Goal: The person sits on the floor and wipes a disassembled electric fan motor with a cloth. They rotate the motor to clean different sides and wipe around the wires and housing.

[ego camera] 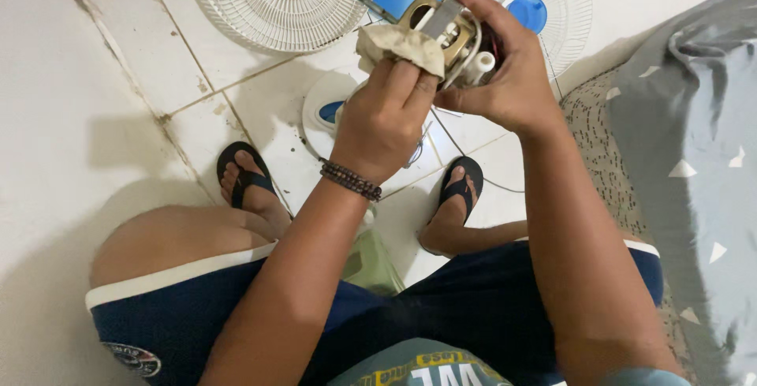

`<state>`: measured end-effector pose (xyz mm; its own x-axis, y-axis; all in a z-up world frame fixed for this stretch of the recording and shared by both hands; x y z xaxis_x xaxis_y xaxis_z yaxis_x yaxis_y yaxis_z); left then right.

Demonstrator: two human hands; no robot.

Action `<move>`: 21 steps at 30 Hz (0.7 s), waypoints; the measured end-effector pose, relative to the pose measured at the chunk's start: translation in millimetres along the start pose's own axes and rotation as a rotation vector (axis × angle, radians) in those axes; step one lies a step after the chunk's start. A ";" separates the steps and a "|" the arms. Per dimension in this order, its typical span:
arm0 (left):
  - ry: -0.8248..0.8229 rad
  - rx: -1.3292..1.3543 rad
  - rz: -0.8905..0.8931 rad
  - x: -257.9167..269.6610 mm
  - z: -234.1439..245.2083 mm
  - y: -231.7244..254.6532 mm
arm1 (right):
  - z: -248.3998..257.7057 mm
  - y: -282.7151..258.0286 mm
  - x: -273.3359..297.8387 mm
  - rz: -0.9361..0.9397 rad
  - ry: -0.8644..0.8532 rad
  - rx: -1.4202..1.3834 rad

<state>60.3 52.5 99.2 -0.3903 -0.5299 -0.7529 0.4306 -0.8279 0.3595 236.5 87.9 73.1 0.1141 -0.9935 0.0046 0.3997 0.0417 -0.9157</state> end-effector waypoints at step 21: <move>0.051 0.106 0.209 37.3 10.0 -3.8 | -19.2 -6.9 10.3 -0.020 -0.006 0.037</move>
<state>36.0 34.0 75.3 -0.2588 -0.6842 -0.6818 0.4093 -0.7171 0.5642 217.5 75.4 71.7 0.1114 -0.9934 0.0254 0.4357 0.0258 -0.8997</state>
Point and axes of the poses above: each hand's wrist, its own x-axis away from the middle knuckle, its own z-axis out of the back of the hand, y = z × x, the point moved 8 cm from there along -x, towards the middle knuckle, and after that the axes turned 7 degrees about -z, right-handed, at the moved point
